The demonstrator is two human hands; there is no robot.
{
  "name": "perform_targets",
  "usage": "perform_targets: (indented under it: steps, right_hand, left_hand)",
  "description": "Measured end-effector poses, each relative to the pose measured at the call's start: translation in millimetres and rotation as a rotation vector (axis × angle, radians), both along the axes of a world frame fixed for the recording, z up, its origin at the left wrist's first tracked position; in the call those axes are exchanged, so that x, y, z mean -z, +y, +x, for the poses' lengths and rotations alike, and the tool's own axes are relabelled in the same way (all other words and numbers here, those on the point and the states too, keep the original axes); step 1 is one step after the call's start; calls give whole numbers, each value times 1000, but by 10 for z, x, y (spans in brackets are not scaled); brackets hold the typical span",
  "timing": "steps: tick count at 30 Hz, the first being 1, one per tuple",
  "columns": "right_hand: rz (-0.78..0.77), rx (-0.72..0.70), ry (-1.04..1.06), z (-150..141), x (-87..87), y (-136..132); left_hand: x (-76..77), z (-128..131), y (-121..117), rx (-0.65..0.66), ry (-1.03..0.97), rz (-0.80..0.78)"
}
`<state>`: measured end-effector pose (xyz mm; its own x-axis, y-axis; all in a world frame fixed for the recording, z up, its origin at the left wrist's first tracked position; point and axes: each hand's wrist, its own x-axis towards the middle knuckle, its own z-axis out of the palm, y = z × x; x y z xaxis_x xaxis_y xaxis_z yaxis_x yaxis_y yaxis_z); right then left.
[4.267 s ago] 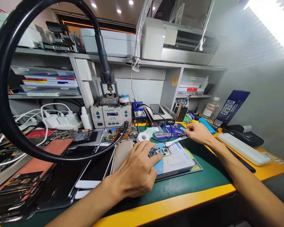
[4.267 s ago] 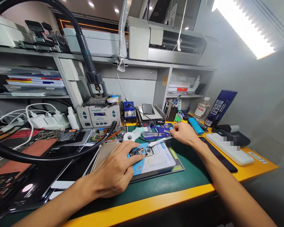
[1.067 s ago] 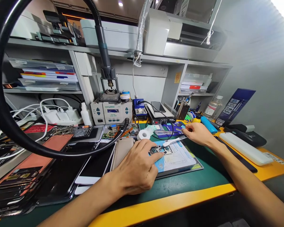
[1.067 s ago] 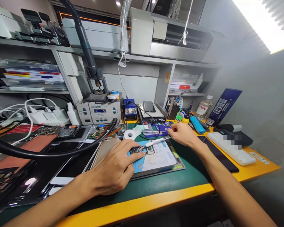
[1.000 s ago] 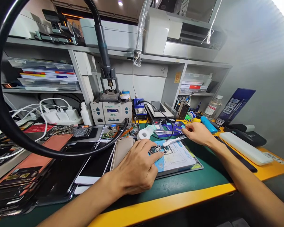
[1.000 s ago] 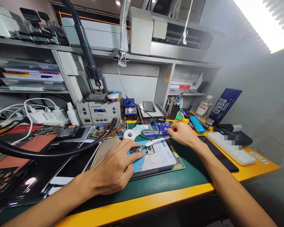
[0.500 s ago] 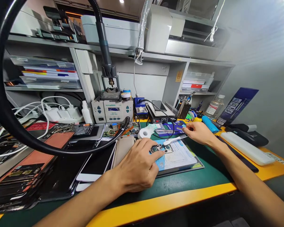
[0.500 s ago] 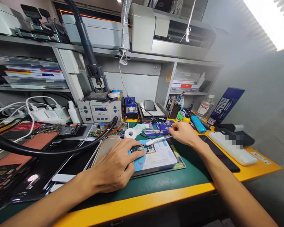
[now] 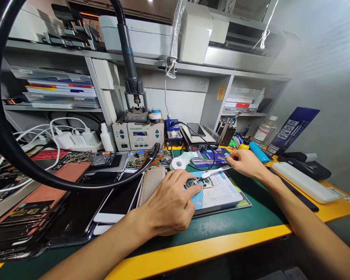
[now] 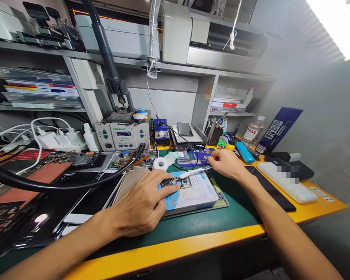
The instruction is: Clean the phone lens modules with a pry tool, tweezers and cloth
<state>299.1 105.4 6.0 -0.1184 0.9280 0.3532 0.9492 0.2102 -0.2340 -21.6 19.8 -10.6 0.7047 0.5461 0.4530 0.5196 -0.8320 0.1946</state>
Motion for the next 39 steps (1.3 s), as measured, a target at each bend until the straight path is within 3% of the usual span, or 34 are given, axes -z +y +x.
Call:
perform_targets:
  steps: [39]
  right_hand:
    - [-20,36,8,-14,-56,-27]
  left_hand:
    - [-15,-4,-1,-8,-4,5]
